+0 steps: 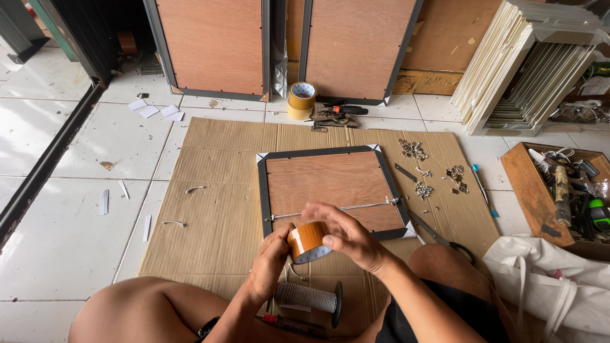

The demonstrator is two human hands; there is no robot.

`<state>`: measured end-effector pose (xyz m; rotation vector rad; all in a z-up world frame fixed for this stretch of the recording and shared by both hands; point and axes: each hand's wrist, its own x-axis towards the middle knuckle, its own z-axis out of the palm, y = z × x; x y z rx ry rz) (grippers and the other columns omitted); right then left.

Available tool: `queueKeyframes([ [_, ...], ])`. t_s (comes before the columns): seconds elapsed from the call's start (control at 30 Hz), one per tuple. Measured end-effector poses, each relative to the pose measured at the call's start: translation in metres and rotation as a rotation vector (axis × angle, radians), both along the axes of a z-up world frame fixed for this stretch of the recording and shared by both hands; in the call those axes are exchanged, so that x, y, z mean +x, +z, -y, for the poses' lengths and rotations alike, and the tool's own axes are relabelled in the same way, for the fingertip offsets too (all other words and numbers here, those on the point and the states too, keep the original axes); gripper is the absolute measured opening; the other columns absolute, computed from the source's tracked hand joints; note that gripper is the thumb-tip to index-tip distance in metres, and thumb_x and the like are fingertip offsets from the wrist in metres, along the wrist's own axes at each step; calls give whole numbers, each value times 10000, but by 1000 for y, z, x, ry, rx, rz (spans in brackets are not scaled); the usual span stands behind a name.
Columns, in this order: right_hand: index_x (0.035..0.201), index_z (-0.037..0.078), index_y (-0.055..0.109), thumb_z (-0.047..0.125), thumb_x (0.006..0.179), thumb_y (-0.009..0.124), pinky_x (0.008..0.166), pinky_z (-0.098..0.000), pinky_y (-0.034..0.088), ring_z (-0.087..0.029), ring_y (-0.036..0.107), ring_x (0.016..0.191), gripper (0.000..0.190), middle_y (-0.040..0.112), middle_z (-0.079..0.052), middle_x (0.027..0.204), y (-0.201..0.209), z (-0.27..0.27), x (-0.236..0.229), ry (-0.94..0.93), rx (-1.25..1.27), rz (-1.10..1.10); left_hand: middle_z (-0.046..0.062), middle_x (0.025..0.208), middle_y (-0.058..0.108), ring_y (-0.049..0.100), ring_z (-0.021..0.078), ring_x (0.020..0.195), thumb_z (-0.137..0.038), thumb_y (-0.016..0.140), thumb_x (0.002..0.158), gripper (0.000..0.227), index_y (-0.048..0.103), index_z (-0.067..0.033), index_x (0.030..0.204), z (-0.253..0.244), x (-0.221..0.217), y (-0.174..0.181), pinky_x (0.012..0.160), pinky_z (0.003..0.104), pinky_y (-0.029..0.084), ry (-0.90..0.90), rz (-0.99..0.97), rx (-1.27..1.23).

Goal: The person assembles a picture frame by attaching metal hanging hardware to the back. They use a screwdriver to secure screws into the frame, cut a length of chain, and attach it to the hardware. The person then secures the chain with tape.

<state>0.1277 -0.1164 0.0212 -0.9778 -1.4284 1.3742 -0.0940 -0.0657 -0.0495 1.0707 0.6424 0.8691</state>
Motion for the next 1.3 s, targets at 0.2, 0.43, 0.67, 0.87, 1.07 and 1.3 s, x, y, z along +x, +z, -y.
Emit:
queueKeyframes([
  [0.2, 1162, 47, 845, 380, 970, 828, 900, -304, 568, -149, 730, 1011, 384, 817, -37, 1111, -25, 1, 7, -71, -67, 93, 82, 1278, 666, 642, 176, 1127, -473, 490, 1090, 452, 586, -143, 1384, 10, 3, 20, 971, 352, 554, 351, -317, 157],
  [0.43, 1392, -26, 696, 176, 1085, 678, 1089, -443, 676, -231, 760, 1198, 368, 784, -151, 1363, -47, -6, -18, -280, -140, -230, 17, 1223, 831, 785, 186, 1163, -413, 777, 978, 358, 757, -154, 1224, 18, 2, 25, 1031, 385, 589, 353, -557, 498],
  [0.67, 1374, 113, 732, 120, 866, 895, 1022, -321, 633, -190, 801, 1086, 534, 784, -62, 1353, -31, -1, -43, -730, 220, 525, 34, 933, 756, 621, 280, 862, -65, 594, 1068, 83, 644, -124, 1038, 7, 4, 12, 970, 401, 491, 254, -497, 754],
  [0.87, 1585, 127, 609, 158, 829, 977, 1202, -416, 531, -280, 665, 1387, 841, 713, -105, 1499, -12, -3, -32, -594, 550, 844, 3, 878, 711, 627, 264, 745, -101, 546, 1099, 95, 633, -138, 1089, 2, 1, 0, 1247, 499, 403, 204, -589, 796],
  [1.07, 1498, 182, 687, 239, 714, 1080, 998, -364, 626, -198, 785, 1125, 878, 852, 21, 1215, -15, -3, -31, -728, 653, 984, -27, 890, 752, 667, 254, 780, -76, 567, 1068, 97, 627, -151, 1078, 0, 0, -1, 1225, 492, 415, 213, -642, 849],
  [1.3, 1460, 154, 710, 60, 951, 853, 920, -367, 637, -169, 784, 991, 537, 881, 61, 1064, -13, -6, -18, -698, 610, 929, 50, 1012, 798, 730, 290, 965, -79, 605, 1033, 149, 669, -134, 1155, 0, 0, -9, 1251, 509, 396, 212, -700, 892],
])
